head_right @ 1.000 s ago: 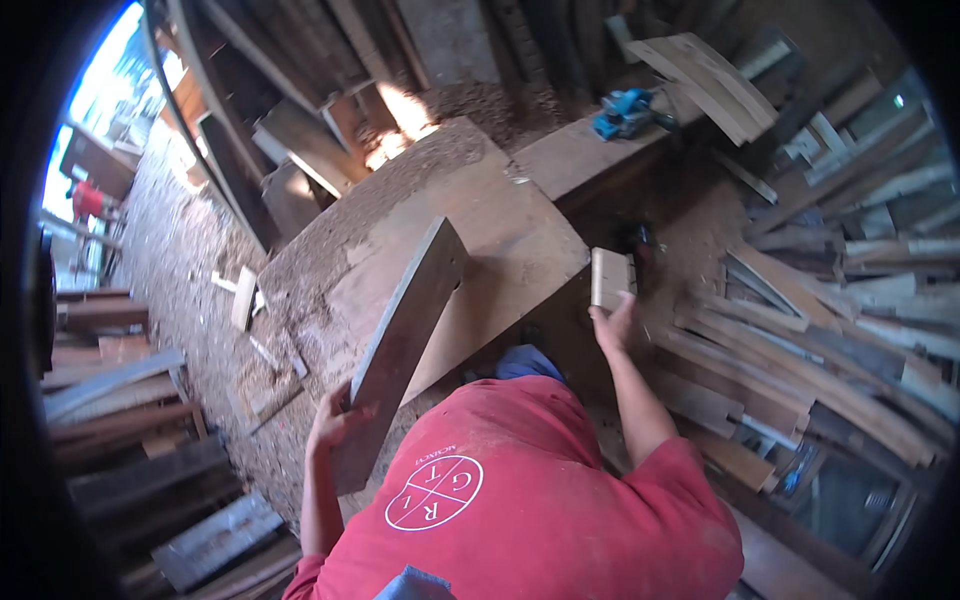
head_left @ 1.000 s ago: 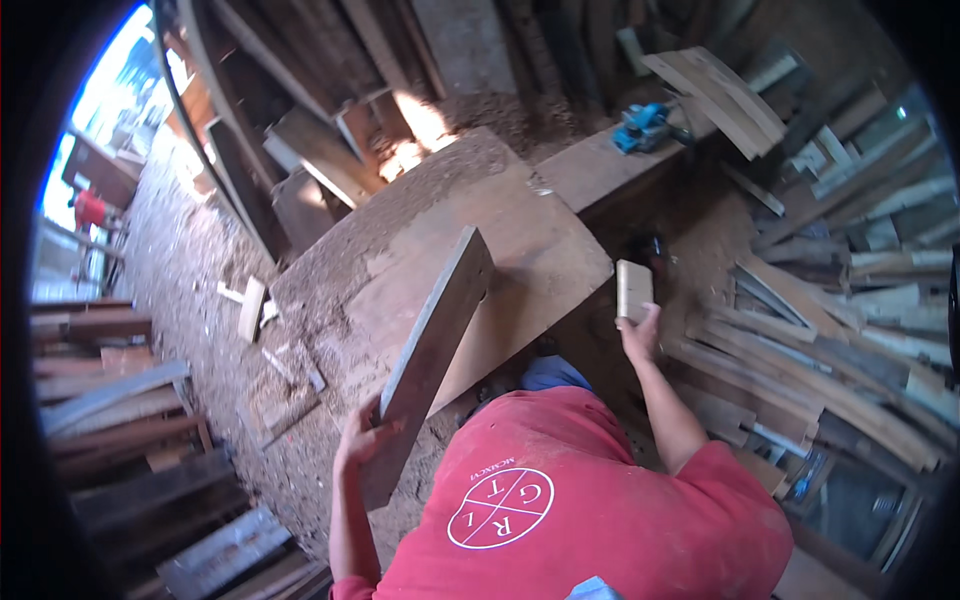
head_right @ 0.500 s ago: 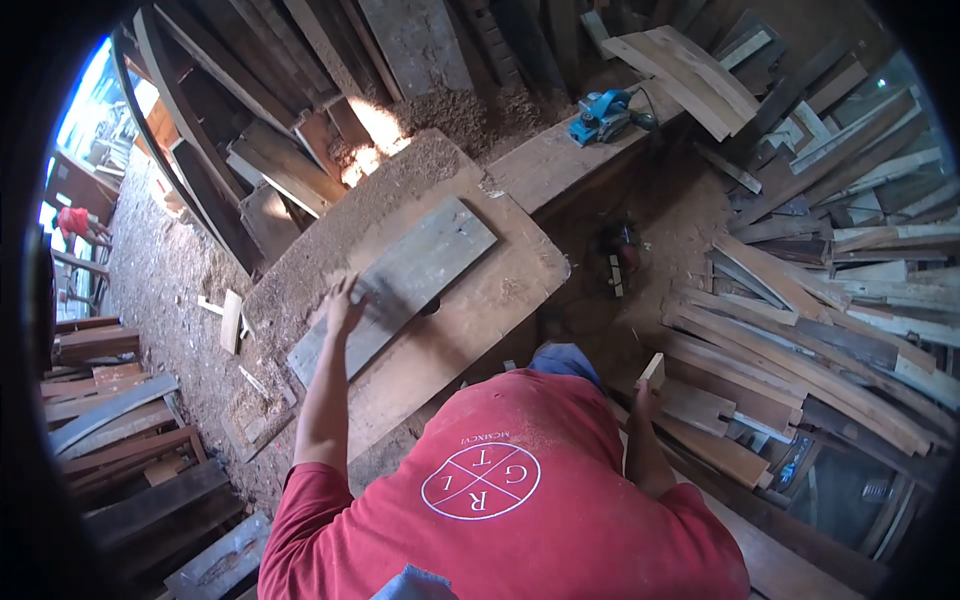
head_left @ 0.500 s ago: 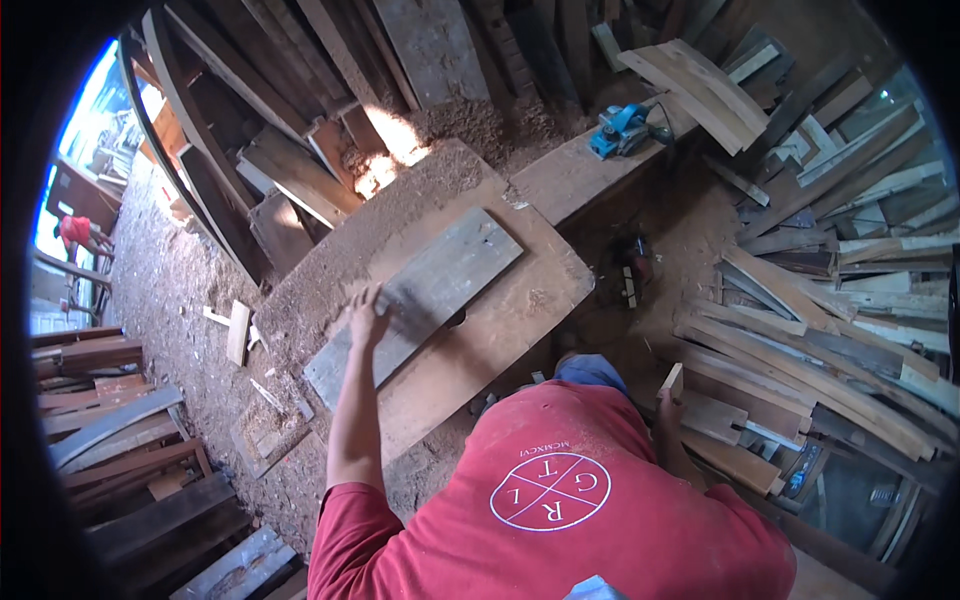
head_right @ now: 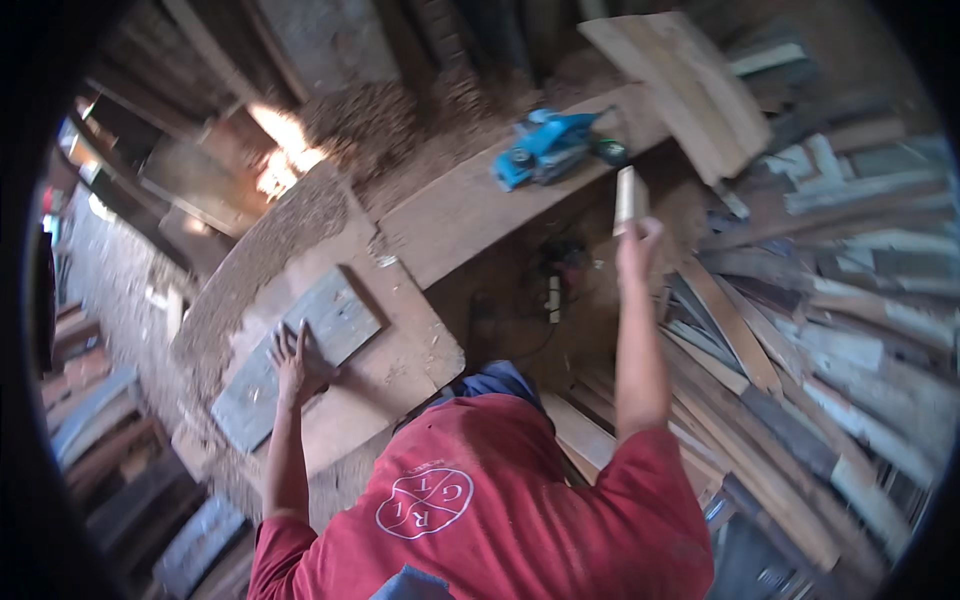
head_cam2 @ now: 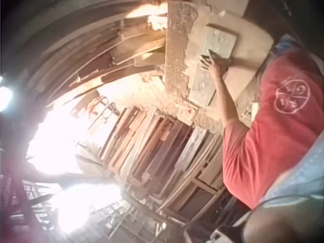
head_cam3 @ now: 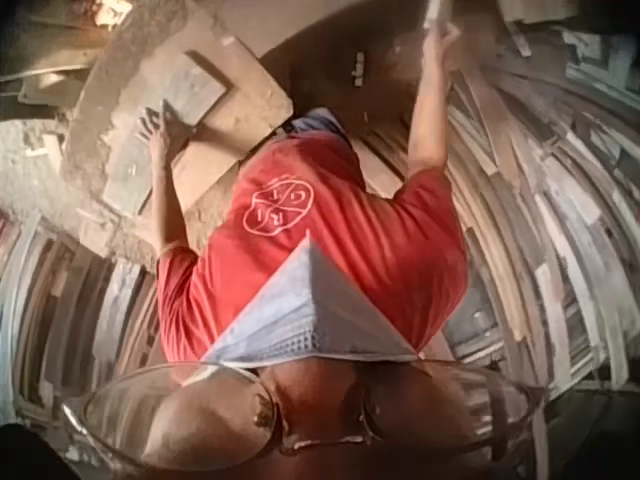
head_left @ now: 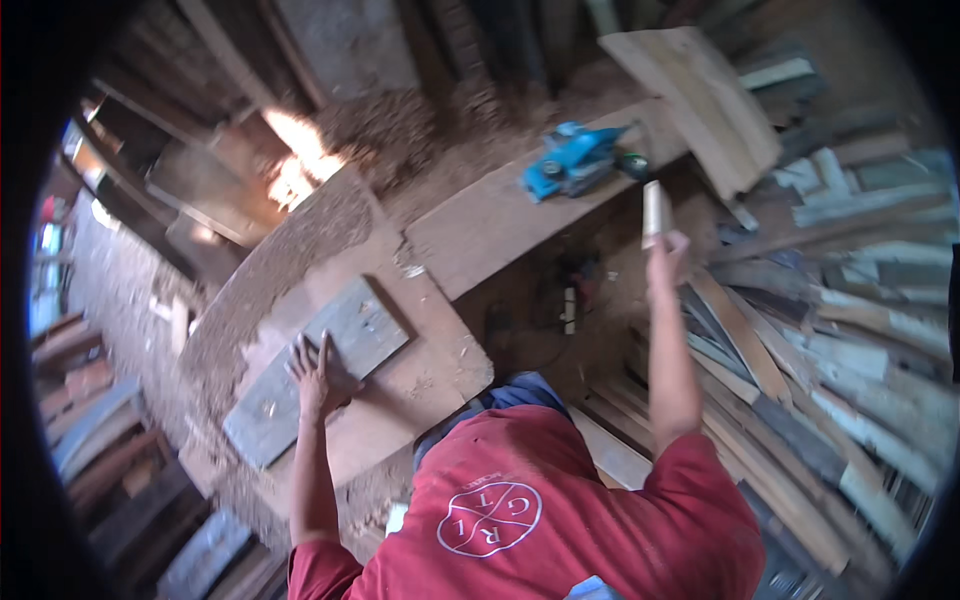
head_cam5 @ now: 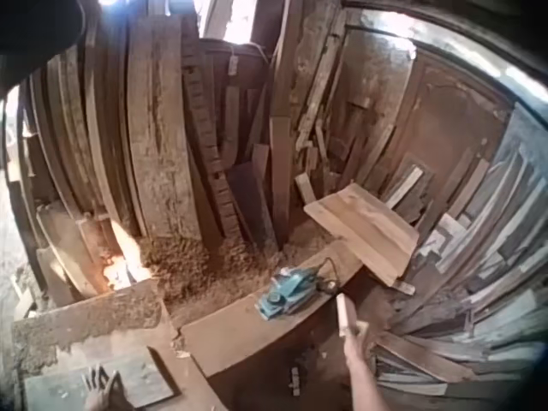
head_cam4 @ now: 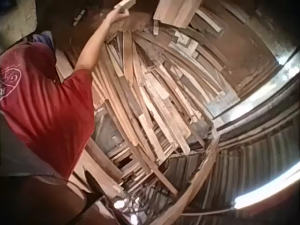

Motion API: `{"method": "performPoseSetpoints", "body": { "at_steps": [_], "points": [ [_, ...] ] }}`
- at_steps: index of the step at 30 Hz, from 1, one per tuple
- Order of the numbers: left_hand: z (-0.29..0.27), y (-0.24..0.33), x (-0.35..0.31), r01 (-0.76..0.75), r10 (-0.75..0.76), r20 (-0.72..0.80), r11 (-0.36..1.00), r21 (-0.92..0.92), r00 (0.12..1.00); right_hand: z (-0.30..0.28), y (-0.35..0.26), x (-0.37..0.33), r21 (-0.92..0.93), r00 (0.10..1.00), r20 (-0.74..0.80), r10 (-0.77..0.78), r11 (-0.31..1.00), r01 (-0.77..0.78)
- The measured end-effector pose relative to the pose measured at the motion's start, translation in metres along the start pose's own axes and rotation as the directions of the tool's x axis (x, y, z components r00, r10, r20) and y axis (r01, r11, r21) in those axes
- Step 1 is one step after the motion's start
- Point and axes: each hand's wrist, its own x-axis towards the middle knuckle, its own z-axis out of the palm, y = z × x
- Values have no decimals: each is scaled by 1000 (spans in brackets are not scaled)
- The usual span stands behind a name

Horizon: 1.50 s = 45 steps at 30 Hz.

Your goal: The person uses a tape measure to mark a wooden plank, cuts the plank with a circular saw, and then uses an electric planer to smooth the surface of the wood.

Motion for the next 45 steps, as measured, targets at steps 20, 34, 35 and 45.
{"method": "performPoseSetpoints", "body": {
  "at_steps": [20, 34, 35, 45],
  "points": [
    [34, 72, 96, 463, -499, -289, 867, -184, 817, 30, 105, 391, -22, 974, 10, -225, 974, 226],
    [36, 131, 94, 426, -513, -354, 855, -297, 782, 122, -108, 259, 109, 230, 872, -431, 631, 768],
    [35, 135, 97, 398, -495, -388, 865, -305, 777, 124, -108, 265, 107, 91, 969, -231, 719, 686],
    [53, 120, 45, 293, -366, -354, 925, -243, 861, 112, -127, 226, -251, 281, 960, 15, 497, 831]
  ]
}}
